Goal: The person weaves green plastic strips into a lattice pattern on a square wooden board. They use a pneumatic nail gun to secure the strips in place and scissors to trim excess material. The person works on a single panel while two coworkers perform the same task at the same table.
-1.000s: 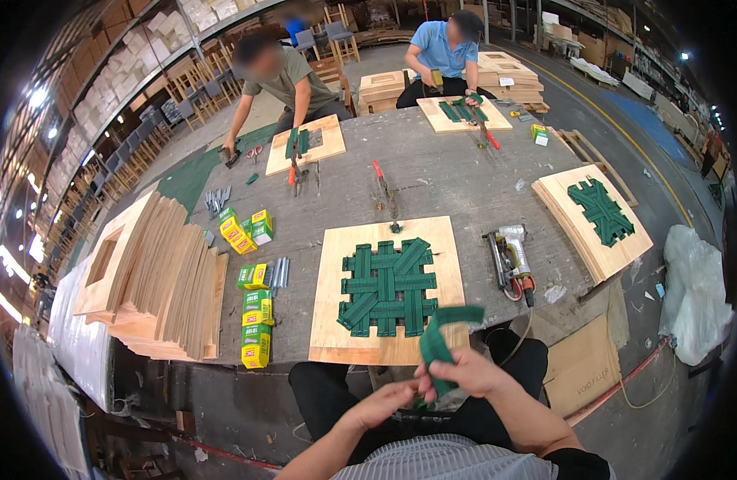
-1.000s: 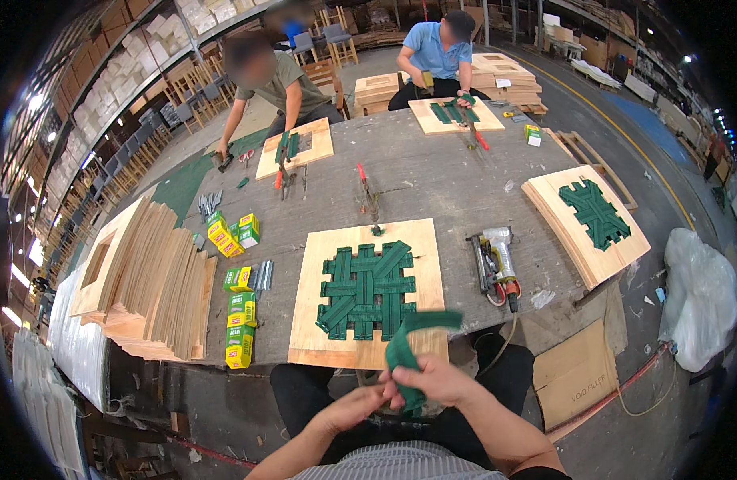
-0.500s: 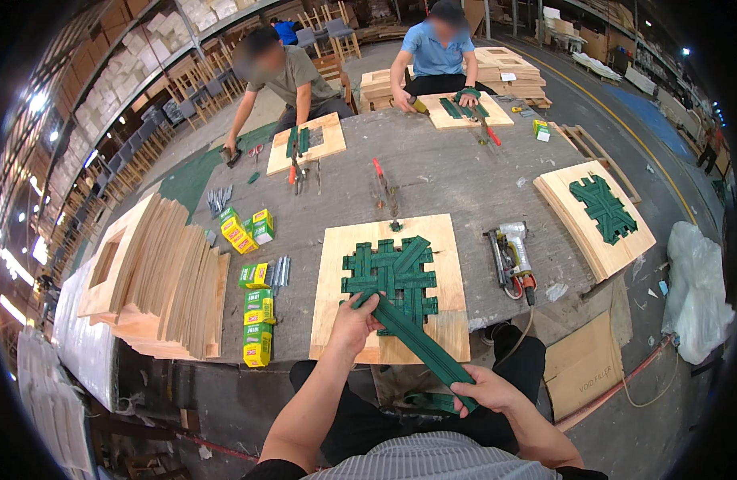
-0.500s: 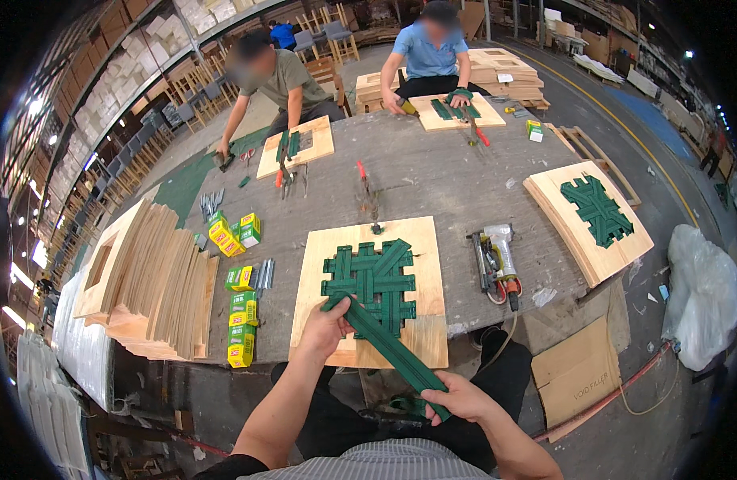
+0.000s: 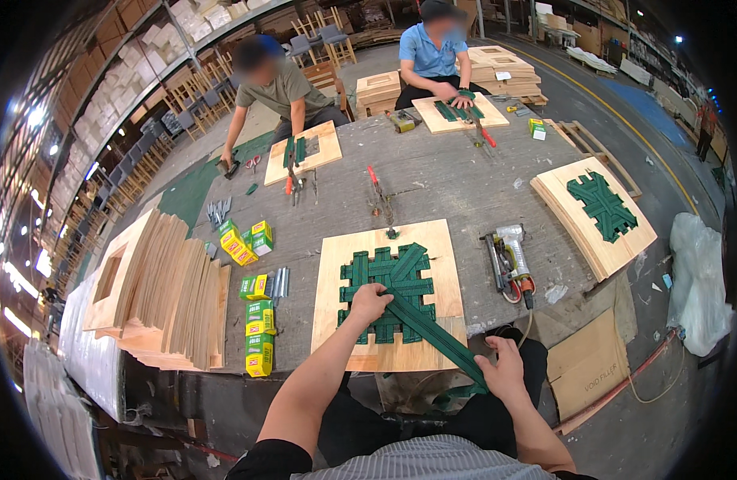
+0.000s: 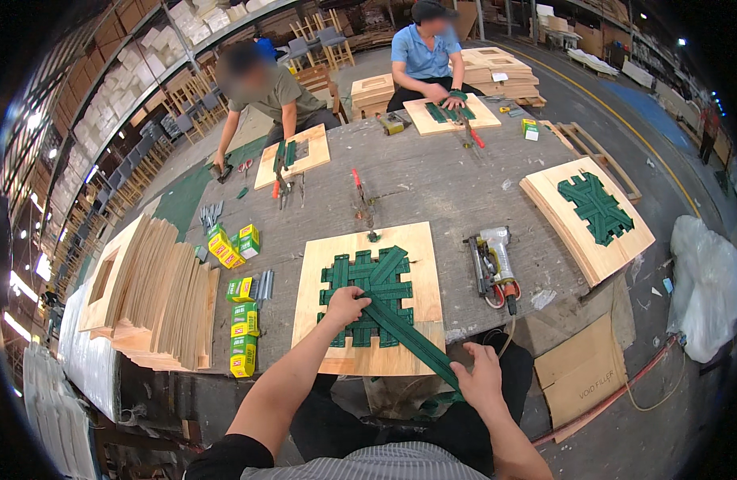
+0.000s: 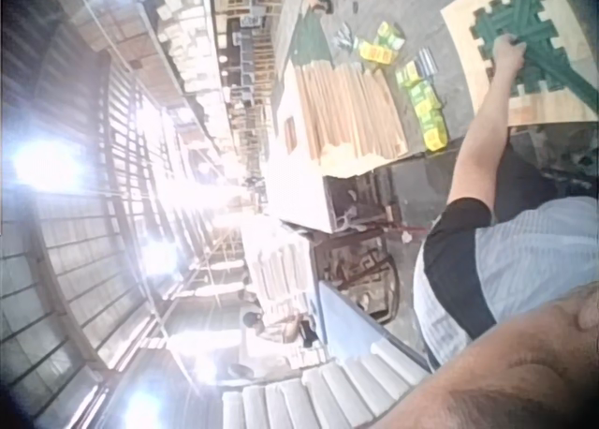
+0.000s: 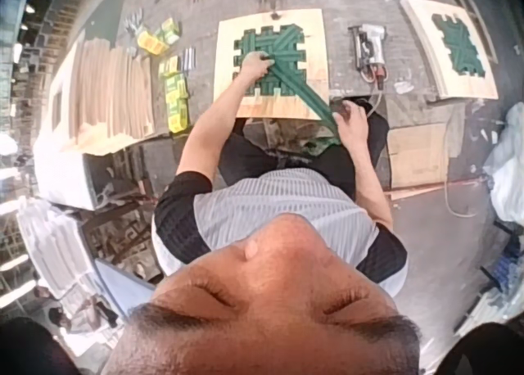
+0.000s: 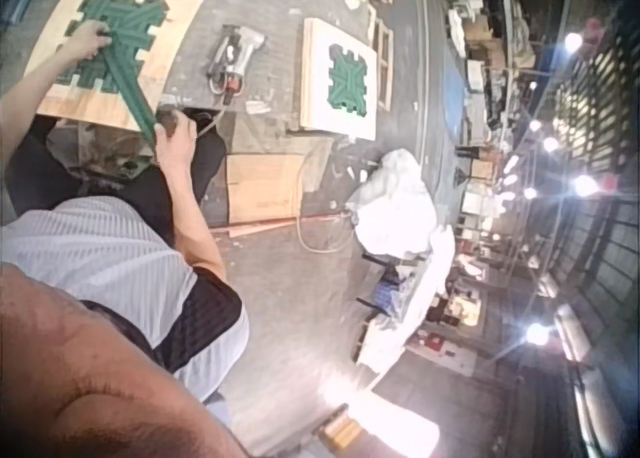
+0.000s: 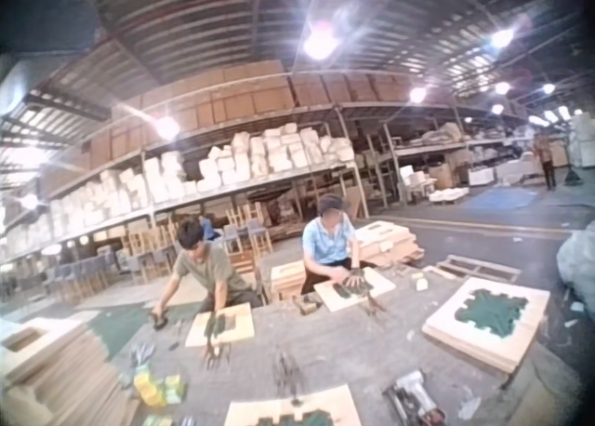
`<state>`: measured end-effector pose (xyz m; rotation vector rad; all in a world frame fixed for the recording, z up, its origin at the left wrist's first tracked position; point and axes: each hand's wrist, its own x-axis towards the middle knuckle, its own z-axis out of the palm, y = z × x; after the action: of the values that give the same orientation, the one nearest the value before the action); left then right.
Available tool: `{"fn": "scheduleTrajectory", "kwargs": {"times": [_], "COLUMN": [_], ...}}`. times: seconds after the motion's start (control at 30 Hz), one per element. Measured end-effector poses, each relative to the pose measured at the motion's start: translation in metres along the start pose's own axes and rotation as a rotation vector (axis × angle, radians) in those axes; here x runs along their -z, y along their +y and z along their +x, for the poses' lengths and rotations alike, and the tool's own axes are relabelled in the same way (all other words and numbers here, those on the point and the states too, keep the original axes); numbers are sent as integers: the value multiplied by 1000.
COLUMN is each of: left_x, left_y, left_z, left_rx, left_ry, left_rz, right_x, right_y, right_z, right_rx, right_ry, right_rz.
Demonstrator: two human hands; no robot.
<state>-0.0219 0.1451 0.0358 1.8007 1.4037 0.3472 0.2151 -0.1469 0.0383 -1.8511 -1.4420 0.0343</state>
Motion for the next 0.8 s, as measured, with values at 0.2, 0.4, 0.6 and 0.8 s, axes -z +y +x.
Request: {"fn": "scheduleTrajectory", "kwargs": {"times": [0.2, 0.4, 0.6, 0.8], "left_x": [-7, -10, -7, 9], "left_y": [-9, 3, -6, -2], "left_z": [1, -1, -3, 14], "left_rx": [-43, -53, -94, -143], "left_ry": [56, 73, 91, 90], "left_rz": [85, 111, 197, 88], "right_x": [-56, -126, -148, -164], "right_y": [-62, -98, -113, -104], "right_z": [38, 99, 114, 120], "right_rx": [-659, -853, -924, -1059], "right_ry": [-627, -824, -890, -790], "right_rz": [1103, 1316, 1236, 1318]}}
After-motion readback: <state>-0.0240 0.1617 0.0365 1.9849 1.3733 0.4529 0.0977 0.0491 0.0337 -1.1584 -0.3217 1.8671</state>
